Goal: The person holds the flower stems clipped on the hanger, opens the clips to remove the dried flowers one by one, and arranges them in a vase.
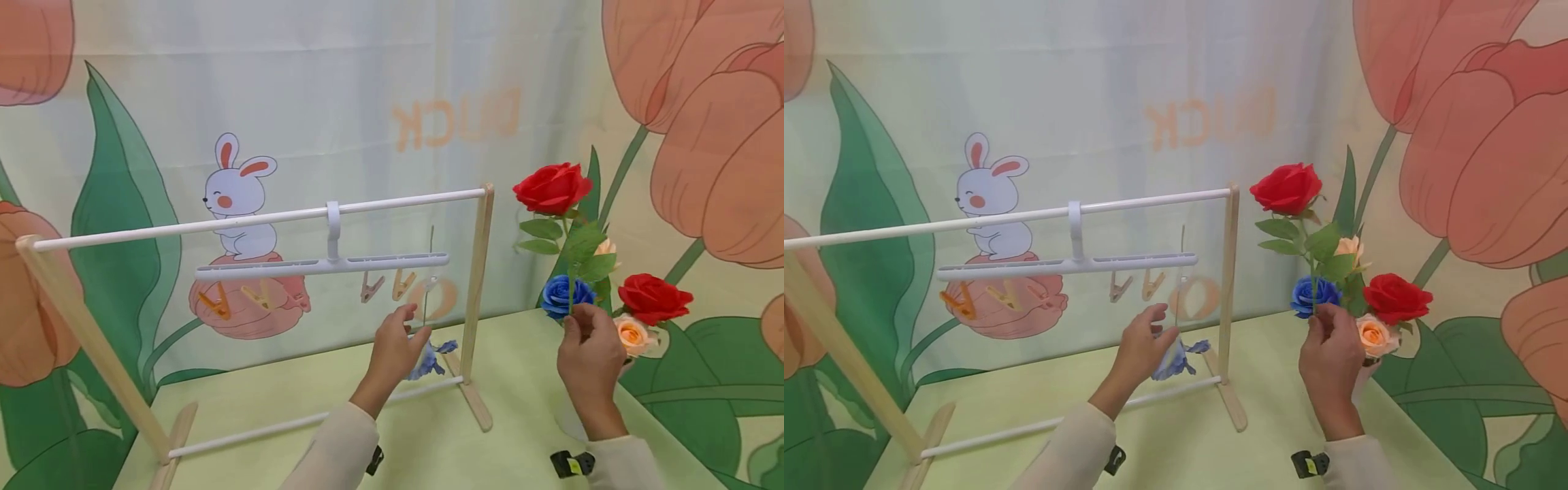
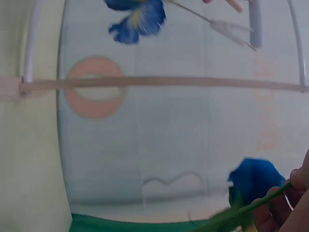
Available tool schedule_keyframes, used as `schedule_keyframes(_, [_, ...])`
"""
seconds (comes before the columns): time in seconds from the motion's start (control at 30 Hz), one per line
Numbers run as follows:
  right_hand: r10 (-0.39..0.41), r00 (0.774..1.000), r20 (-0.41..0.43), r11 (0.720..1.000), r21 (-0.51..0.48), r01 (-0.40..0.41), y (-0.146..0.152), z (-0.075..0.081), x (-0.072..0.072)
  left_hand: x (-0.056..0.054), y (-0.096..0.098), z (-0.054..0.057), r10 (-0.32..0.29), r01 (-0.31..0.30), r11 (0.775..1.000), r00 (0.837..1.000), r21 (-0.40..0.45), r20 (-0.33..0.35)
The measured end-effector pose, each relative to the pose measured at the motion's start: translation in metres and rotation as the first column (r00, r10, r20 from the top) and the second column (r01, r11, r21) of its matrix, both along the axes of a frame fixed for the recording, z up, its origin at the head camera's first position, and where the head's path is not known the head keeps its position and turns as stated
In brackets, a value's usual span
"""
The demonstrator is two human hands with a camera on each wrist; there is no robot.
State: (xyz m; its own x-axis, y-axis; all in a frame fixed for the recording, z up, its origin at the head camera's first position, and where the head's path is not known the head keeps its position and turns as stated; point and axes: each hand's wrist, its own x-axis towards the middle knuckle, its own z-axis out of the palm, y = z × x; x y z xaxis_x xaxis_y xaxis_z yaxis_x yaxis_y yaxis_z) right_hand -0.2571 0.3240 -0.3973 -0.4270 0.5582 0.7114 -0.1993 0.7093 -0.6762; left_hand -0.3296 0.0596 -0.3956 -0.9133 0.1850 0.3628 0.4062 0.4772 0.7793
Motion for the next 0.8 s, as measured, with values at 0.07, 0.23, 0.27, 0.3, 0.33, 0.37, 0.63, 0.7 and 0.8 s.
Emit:
schedule_keyframes(0.07, [-0.012, 1.000, -0.001, 1.000, -0.024, 0.012, 0.010, 0.007, 0.003, -0.004, 0.005, 0.001, 0.000, -0.001, 1.000, 0.999, 0.016, 0.036])
schedule_keyframes(0.23, [-0.043, 0.999, -0.005, 0.997, -0.064, 0.042, 0.030, 0.023, 0.008, -0.011, 0.014, 0.003, -0.004, 0.003, 1.000, 0.997, 0.018, 0.077])
schedule_keyframes(0.27, [-0.050, 0.999, 0.000, 0.996, -0.071, 0.050, 0.032, 0.025, 0.009, -0.012, 0.015, 0.003, -0.005, 0.004, 1.000, 0.997, 0.018, 0.083])
schedule_keyframes(0.3, [-0.059, 0.998, 0.005, 0.995, -0.078, 0.059, 0.035, 0.027, 0.010, -0.012, 0.016, 0.003, -0.007, 0.005, 1.000, 0.996, 0.019, 0.086])
schedule_keyframes(0.33, [-0.069, 0.998, 0.013, 0.994, -0.087, 0.070, 0.037, 0.029, 0.011, -0.013, 0.017, 0.003, -0.008, 0.006, 1.000, 0.996, 0.021, 0.091])
schedule_keyframes(0.37, [-0.074, 0.997, 0.017, 0.992, -0.097, 0.076, 0.039, 0.031, 0.012, -0.013, 0.018, 0.002, -0.011, 0.009, 1.000, 0.995, 0.024, 0.095])
schedule_keyframes(0.63, [-0.104, 0.994, 0.044, 0.981, -0.160, 0.110, 0.052, 0.040, 0.016, -0.019, 0.026, 0.004, -0.009, 0.001, 0.998, 0.993, 0.062, 0.117])
schedule_keyframes(0.7, [-0.105, 0.992, 0.066, 0.977, -0.180, 0.116, 0.055, 0.041, 0.016, -0.020, 0.028, 0.005, -0.011, 0.000, 0.997, 0.991, 0.080, 0.136])
schedule_keyframes(0.8, [-0.098, 0.985, 0.140, 0.972, -0.201, 0.125, 0.058, 0.039, 0.017, -0.021, 0.032, 0.004, -0.016, 0.001, 0.995, 0.989, 0.100, 0.144])
